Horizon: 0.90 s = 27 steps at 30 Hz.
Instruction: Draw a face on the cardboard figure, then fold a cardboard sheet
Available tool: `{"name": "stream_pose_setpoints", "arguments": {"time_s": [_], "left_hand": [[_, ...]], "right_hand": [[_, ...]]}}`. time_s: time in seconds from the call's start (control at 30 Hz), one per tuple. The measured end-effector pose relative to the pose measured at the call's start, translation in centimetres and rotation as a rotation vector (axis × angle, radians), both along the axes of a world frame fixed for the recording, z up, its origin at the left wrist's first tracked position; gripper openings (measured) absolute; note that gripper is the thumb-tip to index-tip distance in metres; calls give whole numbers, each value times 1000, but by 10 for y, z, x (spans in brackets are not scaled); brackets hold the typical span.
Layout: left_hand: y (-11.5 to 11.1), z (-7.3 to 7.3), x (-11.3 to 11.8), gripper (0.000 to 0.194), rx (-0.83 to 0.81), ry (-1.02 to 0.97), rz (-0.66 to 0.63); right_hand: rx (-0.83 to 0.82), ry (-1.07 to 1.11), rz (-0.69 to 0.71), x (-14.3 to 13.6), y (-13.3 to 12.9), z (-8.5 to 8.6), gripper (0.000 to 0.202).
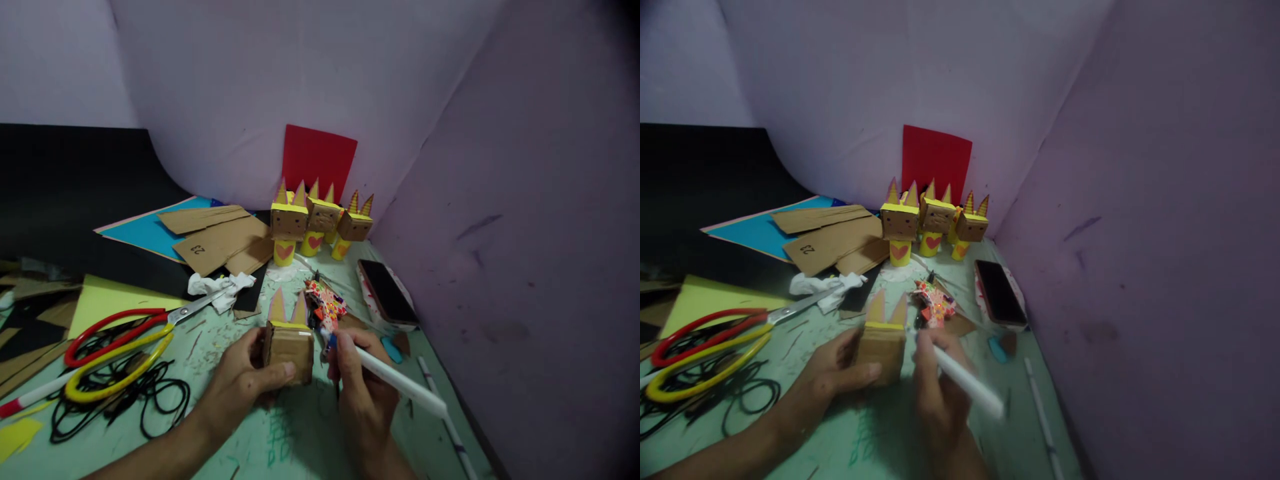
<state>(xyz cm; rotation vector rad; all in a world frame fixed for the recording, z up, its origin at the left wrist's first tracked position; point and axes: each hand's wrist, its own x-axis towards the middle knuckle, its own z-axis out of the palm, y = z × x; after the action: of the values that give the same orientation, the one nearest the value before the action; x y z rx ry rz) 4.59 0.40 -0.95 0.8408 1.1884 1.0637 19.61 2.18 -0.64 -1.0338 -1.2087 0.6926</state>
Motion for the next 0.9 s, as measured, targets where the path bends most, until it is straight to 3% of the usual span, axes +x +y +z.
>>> {"name": "stream_pose_setpoints", "arguments": {"time_s": [0.2, 0.43, 0.57, 0.8, 0.9], "left_hand": [[6, 3, -4, 54, -83, -91, 65], [9, 9, -8, 40, -160, -198, 121], [7, 8, -8, 48, -135, -182, 106], [2, -2, -3, 67, 1, -78, 5], [2, -5, -3, 68, 32, -76, -17]], "right_hand": [[-173, 71, 158, 2, 9, 0, 27], [-52, -193, 276, 0, 2, -12, 30], [11, -245, 248, -1, -1, -11, 24], [-23, -4, 63, 8, 1, -4, 25], [25, 29, 4, 10, -1, -3, 16]]}}
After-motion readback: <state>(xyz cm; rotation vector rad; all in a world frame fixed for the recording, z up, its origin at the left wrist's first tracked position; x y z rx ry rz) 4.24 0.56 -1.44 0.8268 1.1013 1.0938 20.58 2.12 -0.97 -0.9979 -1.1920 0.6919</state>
